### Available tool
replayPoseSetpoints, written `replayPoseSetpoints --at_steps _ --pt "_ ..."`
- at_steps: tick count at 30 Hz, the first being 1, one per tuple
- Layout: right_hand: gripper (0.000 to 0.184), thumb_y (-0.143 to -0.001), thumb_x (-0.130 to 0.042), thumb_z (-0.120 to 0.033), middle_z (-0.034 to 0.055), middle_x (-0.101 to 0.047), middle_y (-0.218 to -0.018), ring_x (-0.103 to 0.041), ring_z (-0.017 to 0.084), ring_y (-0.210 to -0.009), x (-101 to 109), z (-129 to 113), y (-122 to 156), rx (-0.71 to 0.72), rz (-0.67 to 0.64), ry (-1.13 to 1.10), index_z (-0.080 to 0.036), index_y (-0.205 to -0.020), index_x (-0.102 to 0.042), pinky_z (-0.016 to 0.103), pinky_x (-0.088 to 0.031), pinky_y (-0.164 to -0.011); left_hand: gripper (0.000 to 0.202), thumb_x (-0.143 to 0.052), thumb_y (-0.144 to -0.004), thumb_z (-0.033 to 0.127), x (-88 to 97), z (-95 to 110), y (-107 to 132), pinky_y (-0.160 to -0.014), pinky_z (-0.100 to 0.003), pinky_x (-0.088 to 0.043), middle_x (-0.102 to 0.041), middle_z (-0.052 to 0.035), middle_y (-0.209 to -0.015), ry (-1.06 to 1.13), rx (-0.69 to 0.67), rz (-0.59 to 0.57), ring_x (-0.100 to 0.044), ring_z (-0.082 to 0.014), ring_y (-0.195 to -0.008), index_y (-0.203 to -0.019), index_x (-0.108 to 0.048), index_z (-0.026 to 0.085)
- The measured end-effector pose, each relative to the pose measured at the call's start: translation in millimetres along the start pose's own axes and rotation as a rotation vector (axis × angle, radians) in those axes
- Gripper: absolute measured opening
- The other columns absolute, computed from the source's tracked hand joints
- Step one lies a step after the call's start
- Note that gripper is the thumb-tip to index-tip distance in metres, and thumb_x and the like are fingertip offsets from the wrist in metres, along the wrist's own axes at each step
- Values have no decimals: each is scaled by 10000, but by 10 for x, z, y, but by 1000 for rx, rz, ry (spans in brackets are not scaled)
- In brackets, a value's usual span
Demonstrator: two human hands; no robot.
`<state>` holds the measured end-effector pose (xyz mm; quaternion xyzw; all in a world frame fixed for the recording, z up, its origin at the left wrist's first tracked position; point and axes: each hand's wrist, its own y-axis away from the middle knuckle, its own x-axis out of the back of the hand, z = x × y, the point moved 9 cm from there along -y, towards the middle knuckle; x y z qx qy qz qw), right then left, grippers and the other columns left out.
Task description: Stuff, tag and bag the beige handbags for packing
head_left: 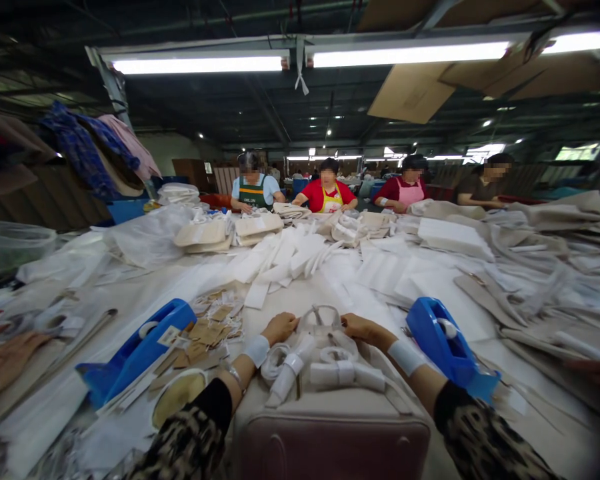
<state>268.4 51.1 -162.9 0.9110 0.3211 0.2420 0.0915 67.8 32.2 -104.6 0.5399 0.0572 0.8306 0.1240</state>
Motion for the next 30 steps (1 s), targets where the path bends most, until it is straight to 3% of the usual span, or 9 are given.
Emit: replayPoseSetpoints --at_steps 5,12,16,18,21,23,26,30 --pt "75 -867 -656 -182 -17 -624 -791 -555 79 -600 -46 -150 15 30 -44 -29 -118 -866 -617 196 -452 -528 405 -423 -972 470 -48 -125 19 -871 -384 -474 -681 -67 -932 -67 81 66 -632 -176 -882 -903 -648 141" --pt "71 -823 -665 -172 -24 -624 -745 -523 74 -542 -55 -184 -26 25 8 -42 -124 -853 -622 193 -414 -498 375 -448 -952 425 -13 -158 5 -894 -405 -451 -698 -100 -933 -24 93 123 -642 -224 -969 -845 -664 137" --pt "178 -664 -655 -111 -18 -655 -720 -563 106 -591 -40 -267 -41 74 48 -61 -133 -841 -656 201 -422 -525 275 -464 -906 305 140 -133 -10 -919 -372 -427 -704 -131 -944 78 21 169 -618 -259 -1059 -815 -674 153" --pt "257 -574 -625 -105 -9 -681 -727 -600 144 -671 -20 -322 -37 121 64 -78 -135 -823 -678 214 -450 -581 237 -468 -865 240 249 -49 -34 -933 -348 -432 -702 -126 -1022 163 -79 161 -607 -240 -1070 -936 -674 147" --pt "318 -505 -606 -124 7 -712 -788 -624 199 -800 6 -386 -38 202 66 -114 -137 -807 -703 258 -484 -714 415 -468 -843 247 368 187 -101 -946 -324 -454 -625 -126 -1262 292 -267 92 -590 -209 -1119 -1228 -572 133" --pt "346 -481 -616 -131 13 -720 -818 -623 222 -848 14 -404 -51 246 54 -143 -139 -813 -714 301 -482 -810 511 -486 -842 294 379 383 -168 -958 -330 -457 -572 -135 -1344 338 -368 36 -576 -218 -1163 -1326 -497 134" --pt "406 -463 -644 -138 23 -723 -857 -620 240 -881 24 -400 -76 279 48 -194 -145 -862 -719 345 -465 -882 492 -519 -823 318 289 659 -278 -917 -339 -479 -663 -139 -1194 316 -456 -53 -625 -233 -1078 -1266 -547 104" --pt "553 -448 -674 -142 50 -712 -960 -620 240 -903 38 -363 -94 280 61 -277 -162 -1000 -691 329 -492 -807 333 -489 -805 254 236 842 -328 -808 -304 -497 -714 -84 -975 156 -497 -71 -655 -201 -896 -1065 -634 106"
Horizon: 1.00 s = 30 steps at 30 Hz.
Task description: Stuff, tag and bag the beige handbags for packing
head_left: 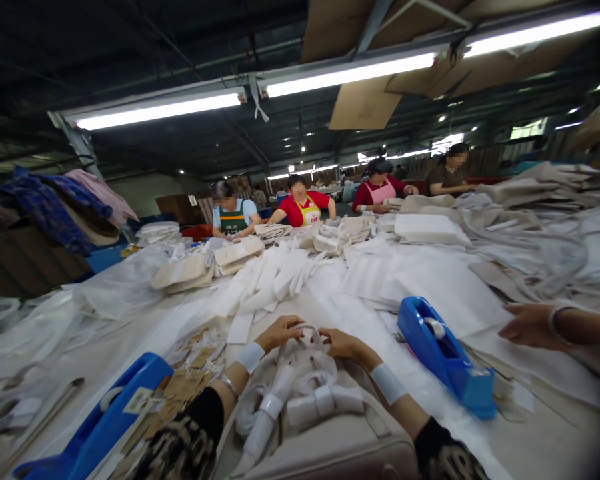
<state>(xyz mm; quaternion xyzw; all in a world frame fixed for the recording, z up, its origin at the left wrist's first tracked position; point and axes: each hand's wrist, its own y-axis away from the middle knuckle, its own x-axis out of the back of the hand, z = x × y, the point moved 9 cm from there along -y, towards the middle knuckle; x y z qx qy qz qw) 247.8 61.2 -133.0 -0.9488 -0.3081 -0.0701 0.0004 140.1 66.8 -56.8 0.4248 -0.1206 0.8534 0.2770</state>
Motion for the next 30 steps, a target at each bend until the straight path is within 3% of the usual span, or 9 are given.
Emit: replayPoseSetpoints --at_steps 3,7,13,15,18,21,25,28,30 --pt "631 -435 -680 -129 58 -703 -985 -625 228 -876 7 36 9 -19 2 -50 -174 -1064 -667 302 -504 -723 283 -492 -787 222 111 42 57 -854 -338 -459 -695 -63 -931 -209 12 59 -623 -208 -883 -1016 -639 145" --pt "551 -446 -689 -120 41 -703 -921 -621 196 -828 -1 53 15 -25 4 -77 -166 -994 -688 267 -489 -701 210 -511 -799 233 214 121 224 -983 -458 -346 -669 -116 -913 -499 38 122 -590 -285 -981 -937 -646 152" --pt "519 -452 -700 -129 29 -703 -881 -612 175 -772 -44 67 -25 -24 27 -67 -152 -971 -694 251 -477 -673 281 -464 -879 323 230 91 448 -962 -530 -321 -676 -204 -880 -741 139 147 -615 -350 -968 -914 -651 116" --pt "512 -464 -702 -145 32 -705 -883 -614 177 -769 -49 67 -28 -24 33 -57 -152 -976 -693 253 -478 -668 384 -470 -894 457 239 15 499 -936 -519 -348 -690 -203 -877 -761 171 130 -632 -361 -950 -935 -660 126" --pt "491 -483 -704 -166 42 -710 -892 -619 183 -778 -39 61 -17 -20 52 -33 -147 -973 -692 257 -481 -676 497 -463 -879 606 266 -153 563 -831 -425 -426 -718 -158 -874 -733 218 80 -664 -340 -906 -1021 -660 172" --pt "476 -494 -713 -188 55 -716 -894 -626 189 -776 -41 54 -5 -17 72 -5 -141 -967 -689 265 -485 -682 514 -439 -894 618 301 -322 640 -758 -365 -446 -730 -143 -893 -693 273 63 -681 -323 -894 -1077 -651 187" --pt "448 -525 -723 -244 54 -723 -851 -639 199 -747 -90 28 22 -10 71 28 -147 -961 -690 283 -497 -676 584 -409 -904 634 280 -426 749 -863 -425 -431 -722 -169 -938 -637 308 105 -664 -342 -970 -1157 -622 154" --pt "404 -528 -726 -256 67 -733 -886 -656 236 -811 -113 -54 66 25 48 48 -155 -919 -708 323 -516 -740 576 -486 -875 631 277 -454 804 -924 -400 -429 -695 -131 -1114 -544 302 129 -621 -303 -1087 -1254 -581 207" --pt "379 -521 -735 -244 74 -737 -934 -657 263 -884 -99 -128 101 62 26 48 -161 -891 -720 353 -516 -818 514 -544 -874 566 390 -502 855 -938 -343 -436 -659 -86 -1215 -479 304 155 -590 -252 -1139 -1276 -575 247"
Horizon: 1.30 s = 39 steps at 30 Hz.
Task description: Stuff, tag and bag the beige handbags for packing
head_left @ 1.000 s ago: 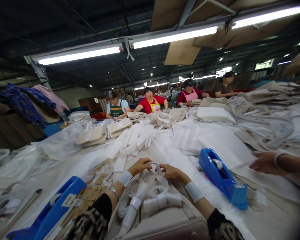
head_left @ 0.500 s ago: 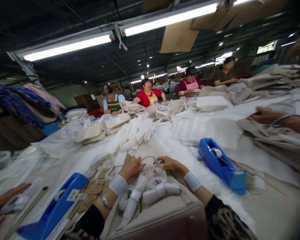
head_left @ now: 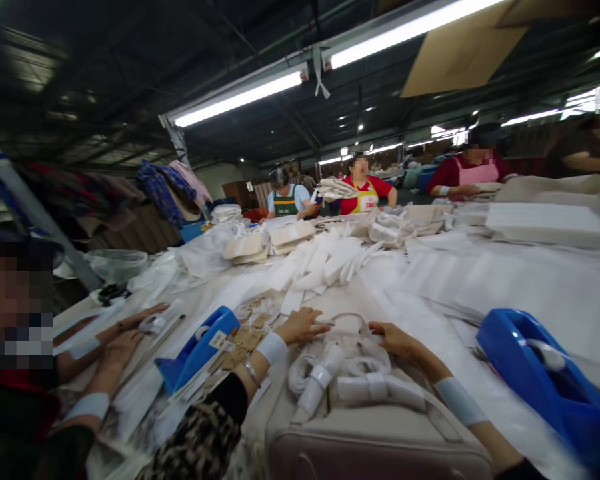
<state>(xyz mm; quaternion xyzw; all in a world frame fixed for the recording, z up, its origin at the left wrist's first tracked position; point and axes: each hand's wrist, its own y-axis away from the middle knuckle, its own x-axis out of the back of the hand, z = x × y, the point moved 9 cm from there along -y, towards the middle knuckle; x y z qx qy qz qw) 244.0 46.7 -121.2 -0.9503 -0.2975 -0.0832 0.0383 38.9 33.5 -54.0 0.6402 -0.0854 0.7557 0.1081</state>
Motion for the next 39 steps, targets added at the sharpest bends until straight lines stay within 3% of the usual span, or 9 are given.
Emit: replayPoseSetpoints --at_steps 3,6,10,17,22,27,30,34,39 --pt "362 -558 -737 -264 75 -740 -953 -662 274 -912 134 -68 34 39 57 -46 -164 -906 -725 380 -510 -864 397 -505 -939 401 275 -386 35 -929 -295 -452 -664 -75 -1186 59 95 62 -603 -195 -1088 -1271 -580 196" --pt "386 -607 -705 -294 68 -734 -1013 -655 259 -982 370 -64 66 71 250 -142 -186 -978 -707 379 -487 -921 287 -519 -949 324 538 -918 135 -918 -367 -485 -671 -83 -1087 54 260 99 -624 -195 -1012 -1130 -627 130" --pt "317 -575 -679 -272 64 -739 -893 -665 244 -907 547 53 97 68 456 -227 -191 -879 -704 393 -482 -920 262 -601 -910 353 564 -1398 335 -820 -384 -544 -651 -51 -1020 48 438 55 -639 -188 -910 -1030 -630 122" --pt "250 -554 -663 -262 75 -732 -761 -682 238 -774 630 221 153 13 624 -297 -180 -788 -695 377 -533 -758 302 -590 -920 335 233 -1532 457 -832 -397 -550 -620 -83 -1126 86 587 15 -626 -195 -967 -1151 -588 141" --pt "251 -543 -661 -258 69 -730 -740 -681 226 -736 629 203 160 26 636 -322 -176 -777 -697 355 -539 -712 319 -594 -916 337 302 -1525 401 -879 -427 -533 -605 -89 -1173 116 636 76 -611 -220 -1029 -1168 -585 141" --pt "256 -542 -648 -250 53 -721 -720 -668 205 -708 652 175 168 45 663 -345 -169 -781 -693 340 -524 -701 290 -602 -907 338 690 -1459 412 -916 -449 -505 -605 -88 -1174 210 656 249 -594 -228 -1070 -1122 -599 142" --pt "252 -542 -646 -257 48 -713 -710 -659 207 -709 702 86 194 67 687 -351 -171 -775 -686 351 -519 -707 221 -594 -887 327 979 -1279 378 -882 -412 -511 -659 -104 -1061 377 580 330 -619 -245 -1052 -971 -616 123" --pt "258 -552 -679 -288 52 -706 -755 -652 209 -722 786 -246 276 131 671 -365 -173 -783 -681 370 -517 -737 211 -526 -838 332 1347 -734 320 -806 -326 -539 -704 -128 -1026 699 324 336 -683 -245 -992 -859 -576 128" --pt "308 -627 -715 -372 84 -716 -890 -663 230 -819 747 -1066 544 271 552 -343 -169 -859 -707 385 -511 -815 229 -596 -758 353 1747 124 396 -853 -388 -544 -686 -177 -1135 1009 -2 250 -690 -281 -1004 -805 -565 131"
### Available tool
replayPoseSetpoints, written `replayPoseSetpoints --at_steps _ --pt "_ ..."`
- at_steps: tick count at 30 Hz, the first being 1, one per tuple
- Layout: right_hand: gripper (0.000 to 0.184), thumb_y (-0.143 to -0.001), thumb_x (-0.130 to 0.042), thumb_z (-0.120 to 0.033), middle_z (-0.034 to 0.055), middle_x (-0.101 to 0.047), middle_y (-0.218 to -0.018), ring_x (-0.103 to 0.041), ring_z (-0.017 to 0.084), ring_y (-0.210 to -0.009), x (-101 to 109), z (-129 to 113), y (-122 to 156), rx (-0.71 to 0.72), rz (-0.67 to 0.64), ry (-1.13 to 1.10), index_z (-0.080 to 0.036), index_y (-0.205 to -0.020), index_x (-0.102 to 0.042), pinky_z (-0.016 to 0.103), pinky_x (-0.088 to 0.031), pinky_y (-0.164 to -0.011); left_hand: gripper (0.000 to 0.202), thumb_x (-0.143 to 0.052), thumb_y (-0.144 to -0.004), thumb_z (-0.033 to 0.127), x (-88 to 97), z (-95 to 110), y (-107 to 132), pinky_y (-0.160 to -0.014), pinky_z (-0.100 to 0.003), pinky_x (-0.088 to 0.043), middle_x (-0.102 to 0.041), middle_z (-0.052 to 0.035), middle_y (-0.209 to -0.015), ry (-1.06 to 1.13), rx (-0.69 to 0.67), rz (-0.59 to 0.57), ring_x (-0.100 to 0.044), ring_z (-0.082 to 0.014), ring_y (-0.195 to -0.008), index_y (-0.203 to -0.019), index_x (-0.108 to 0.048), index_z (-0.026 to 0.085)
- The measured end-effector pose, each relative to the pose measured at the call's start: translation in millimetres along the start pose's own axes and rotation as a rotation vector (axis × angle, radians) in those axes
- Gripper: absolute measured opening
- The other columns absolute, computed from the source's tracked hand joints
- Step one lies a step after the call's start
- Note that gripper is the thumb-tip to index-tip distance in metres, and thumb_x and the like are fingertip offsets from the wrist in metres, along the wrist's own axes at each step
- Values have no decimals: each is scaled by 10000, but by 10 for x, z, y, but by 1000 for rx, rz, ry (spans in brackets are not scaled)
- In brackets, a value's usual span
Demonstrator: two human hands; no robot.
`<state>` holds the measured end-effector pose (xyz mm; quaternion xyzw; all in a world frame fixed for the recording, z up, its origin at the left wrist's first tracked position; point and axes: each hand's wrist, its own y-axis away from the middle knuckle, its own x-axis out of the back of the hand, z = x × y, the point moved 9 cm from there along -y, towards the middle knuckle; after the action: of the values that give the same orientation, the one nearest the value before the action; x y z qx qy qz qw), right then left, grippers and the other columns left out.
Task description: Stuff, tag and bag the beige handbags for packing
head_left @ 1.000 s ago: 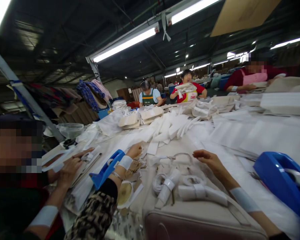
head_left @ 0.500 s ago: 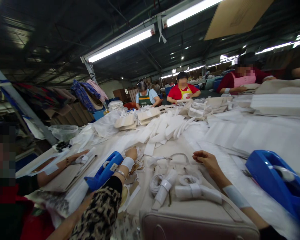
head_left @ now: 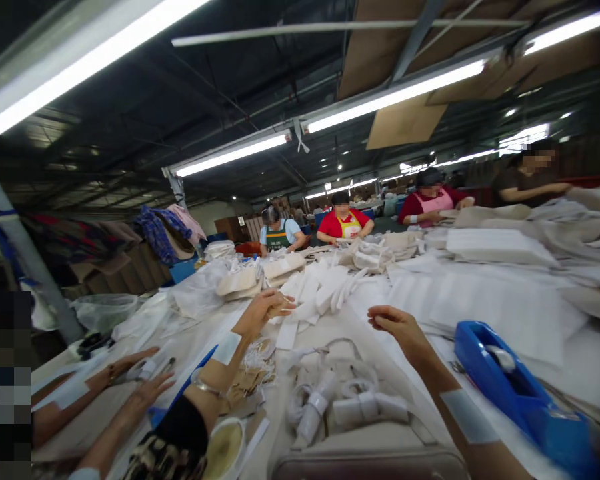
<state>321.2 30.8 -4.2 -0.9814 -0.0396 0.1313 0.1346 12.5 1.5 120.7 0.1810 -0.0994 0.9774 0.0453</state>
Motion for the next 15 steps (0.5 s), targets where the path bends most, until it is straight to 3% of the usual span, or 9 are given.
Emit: replayPoseSetpoints --at_steps 4,7,11,13,15 --pt "313 -656 -718 -362 65 -717 -903 -645 224 -857 -341 -678 208 91 -137 68 -176 -908 -714 360 -494 -818 184 -672 -740 275 -454 483 129 -858 -408 -536 -692 -164 -1126 264 -48 -178 -688 -289 -997 -820 -605 123" --pt "290 -644 -717 -317 35 -688 -862 -609 192 -809 -596 -1006 333 164 -202 199 -184 -901 -702 320 -475 -747 152 -673 -745 245 -795 757 246 -842 -379 -539 -695 -154 -1118 317 -73 -242 -686 -280 -988 -811 -629 116" --pt "262 -552 -769 -232 -8 -605 -748 -529 150 -695 -713 -1127 433 196 -137 284 -188 -798 -687 283 -418 -652 137 -692 -719 227 -1194 953 407 -813 -362 -548 -707 -139 -1054 410 -77 -281 -681 -275 -961 -744 -616 115" --pt "152 -588 -758 -252 -24 -541 -654 -473 131 -632 -687 -1144 504 189 -107 304 -185 -668 -647 276 -382 -615 155 -713 -702 230 -1334 963 465 -804 -354 -552 -712 -124 -995 446 -62 -301 -677 -255 -926 -769 -632 116" --pt "165 -657 -719 -294 -29 -506 -594 -451 125 -604 -619 -1200 609 176 -106 303 -185 -592 -613 275 -374 -610 198 -742 -688 245 -1401 915 494 -757 -317 -553 -711 -96 -898 459 -31 -295 -672 -214 -848 -811 -649 120"
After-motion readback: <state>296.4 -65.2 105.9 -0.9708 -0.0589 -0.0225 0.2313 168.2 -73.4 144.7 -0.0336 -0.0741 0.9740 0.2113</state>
